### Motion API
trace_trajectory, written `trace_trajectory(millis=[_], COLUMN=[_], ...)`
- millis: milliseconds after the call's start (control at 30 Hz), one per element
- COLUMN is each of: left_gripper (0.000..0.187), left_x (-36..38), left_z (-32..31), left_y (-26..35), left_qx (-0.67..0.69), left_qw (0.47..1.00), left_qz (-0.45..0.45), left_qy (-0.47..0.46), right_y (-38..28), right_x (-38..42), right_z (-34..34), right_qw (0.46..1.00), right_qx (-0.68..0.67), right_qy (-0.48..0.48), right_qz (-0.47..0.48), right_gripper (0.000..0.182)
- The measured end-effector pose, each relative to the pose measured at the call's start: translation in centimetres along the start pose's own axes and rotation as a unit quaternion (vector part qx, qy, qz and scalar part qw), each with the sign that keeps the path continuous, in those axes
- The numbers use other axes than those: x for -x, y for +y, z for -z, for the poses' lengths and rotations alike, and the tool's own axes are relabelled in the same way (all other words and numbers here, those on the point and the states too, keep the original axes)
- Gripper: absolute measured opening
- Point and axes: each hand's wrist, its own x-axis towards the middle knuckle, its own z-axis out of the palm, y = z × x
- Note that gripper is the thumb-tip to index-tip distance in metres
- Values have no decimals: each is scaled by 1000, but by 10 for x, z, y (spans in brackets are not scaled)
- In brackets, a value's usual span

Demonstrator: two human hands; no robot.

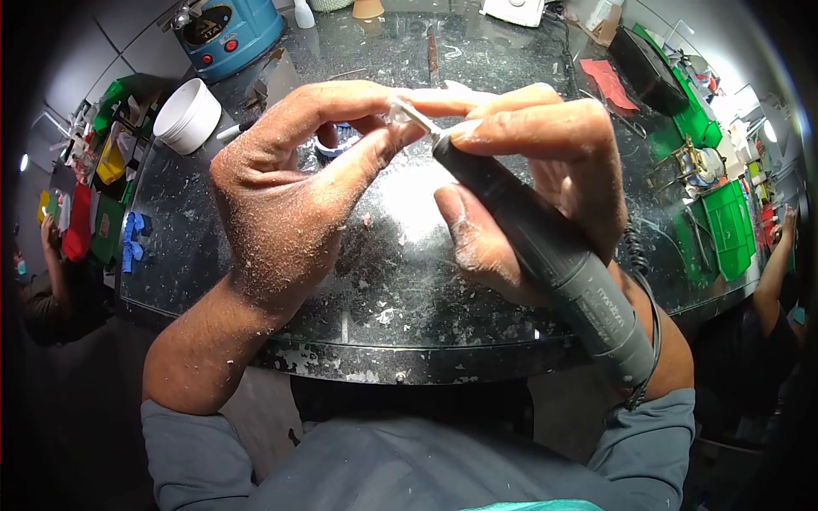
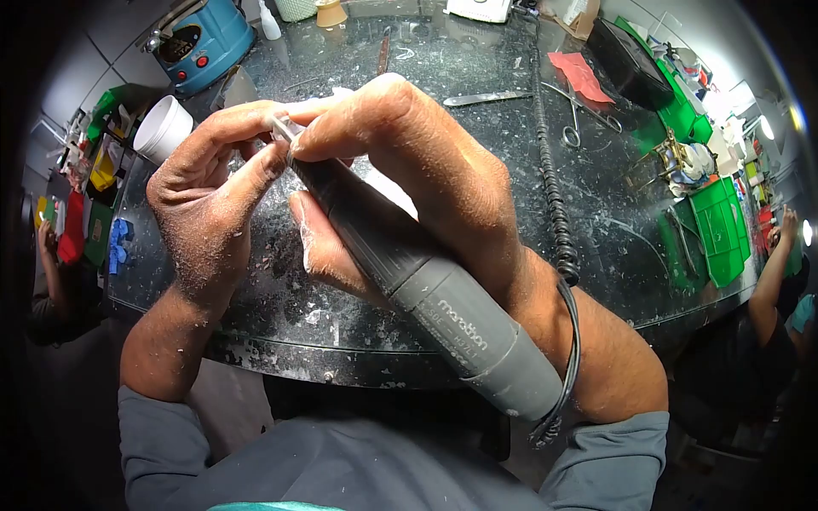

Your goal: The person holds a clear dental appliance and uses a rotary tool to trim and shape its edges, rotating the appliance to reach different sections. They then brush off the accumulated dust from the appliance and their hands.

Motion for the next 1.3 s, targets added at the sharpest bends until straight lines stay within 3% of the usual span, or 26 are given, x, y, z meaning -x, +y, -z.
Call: trace_trajectory(millis=[133,200,300,500,567,900,967,1300], left_gripper=[18,18,17,17,17,17,17,18], left_x=[1,3,5,5,6,7,6,7], left_z=[-8,-11,-12,-12,-14,-16,-17,-16], left_y=[8,9,7,8,9,5,9,4], left_qx=[54,172,196,176,195,228,233,236], left_qw=[997,982,977,980,976,969,967,968], left_qz=[47,78,86,86,92,85,90,79], left_qy=[6,7,18,23,26,48,46,33], right_y=[-3,-2,0,-6,-4,-1,1,-3], right_x=[0,1,3,-1,1,-1,1,0], right_z=[0,0,-4,-1,-5,-4,-7,-5], right_qw=[1000,999,1000,999,998,1000,999,999], right_qx=[17,24,13,27,38,12,29,-19], right_qy=[-1,2,2,-21,19,-12,23,8], right_qz=[-15,-28,-14,-28,-37,9,-16,-32], right_gripper=[43,41,40,39,40,41,41,42])
